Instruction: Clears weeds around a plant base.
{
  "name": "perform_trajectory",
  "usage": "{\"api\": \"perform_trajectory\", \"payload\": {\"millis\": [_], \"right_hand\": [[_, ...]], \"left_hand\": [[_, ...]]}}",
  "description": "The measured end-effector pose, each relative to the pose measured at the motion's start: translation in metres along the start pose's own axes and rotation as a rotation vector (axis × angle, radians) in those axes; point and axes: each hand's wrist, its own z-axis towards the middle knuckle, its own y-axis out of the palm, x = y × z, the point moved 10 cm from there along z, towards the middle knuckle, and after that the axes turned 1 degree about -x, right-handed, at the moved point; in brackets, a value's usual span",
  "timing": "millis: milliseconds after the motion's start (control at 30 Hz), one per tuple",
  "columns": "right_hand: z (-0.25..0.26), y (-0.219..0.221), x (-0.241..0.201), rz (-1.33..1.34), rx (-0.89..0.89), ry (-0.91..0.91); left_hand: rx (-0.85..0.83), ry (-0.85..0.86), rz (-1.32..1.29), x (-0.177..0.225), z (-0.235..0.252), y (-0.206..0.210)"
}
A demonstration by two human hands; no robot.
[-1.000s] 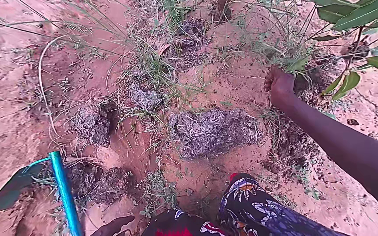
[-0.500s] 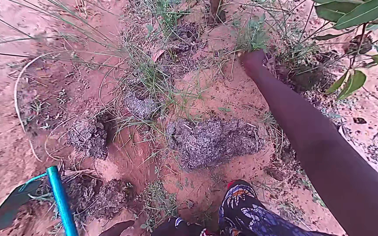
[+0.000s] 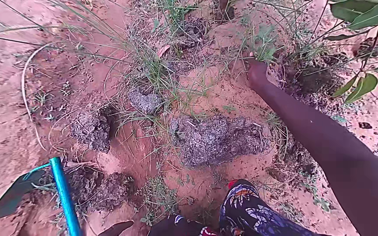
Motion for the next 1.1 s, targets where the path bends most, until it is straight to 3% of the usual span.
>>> {"api": "perform_trajectory", "payload": {"millis": [233,300,400,467,533,700,900,1100], "right_hand": [[-0.056,-0.026,-0.005,-0.201,0.020,-0.108],[-0.055,-0.049,0.000,-0.023,0.093,-0.080],[-0.066,-0.083,-0.048,0.166,0.120,-0.206],[-0.064,-0.103,-0.075,0.077,0.098,-0.209],[-0.054,-0.107,-0.074,0.003,0.043,-0.143],[-0.036,-0.046,-0.049,0.091,-0.129,-0.054],[0.020,0.006,-0.049,-0.475,-0.015,-0.075],[0.030,0.021,-0.052,-0.528,0.069,-0.026]], "left_hand": [[0.053,0.034,-0.038,-0.008,-0.004,-0.008],[0.037,0.021,-0.038,-0.007,-0.002,-0.010],[-0.018,-0.029,-0.008,-0.010,0.001,-0.011],[-0.030,-0.024,0.012,-0.007,0.007,-0.015],[-0.033,0.006,0.032,-0.006,0.012,-0.017],[-0.023,0.038,0.078,0.002,0.017,-0.027],[0.000,0.020,0.080,0.001,0.012,-0.027],[0.021,-0.014,0.087,-0.016,0.012,-0.021]]}}
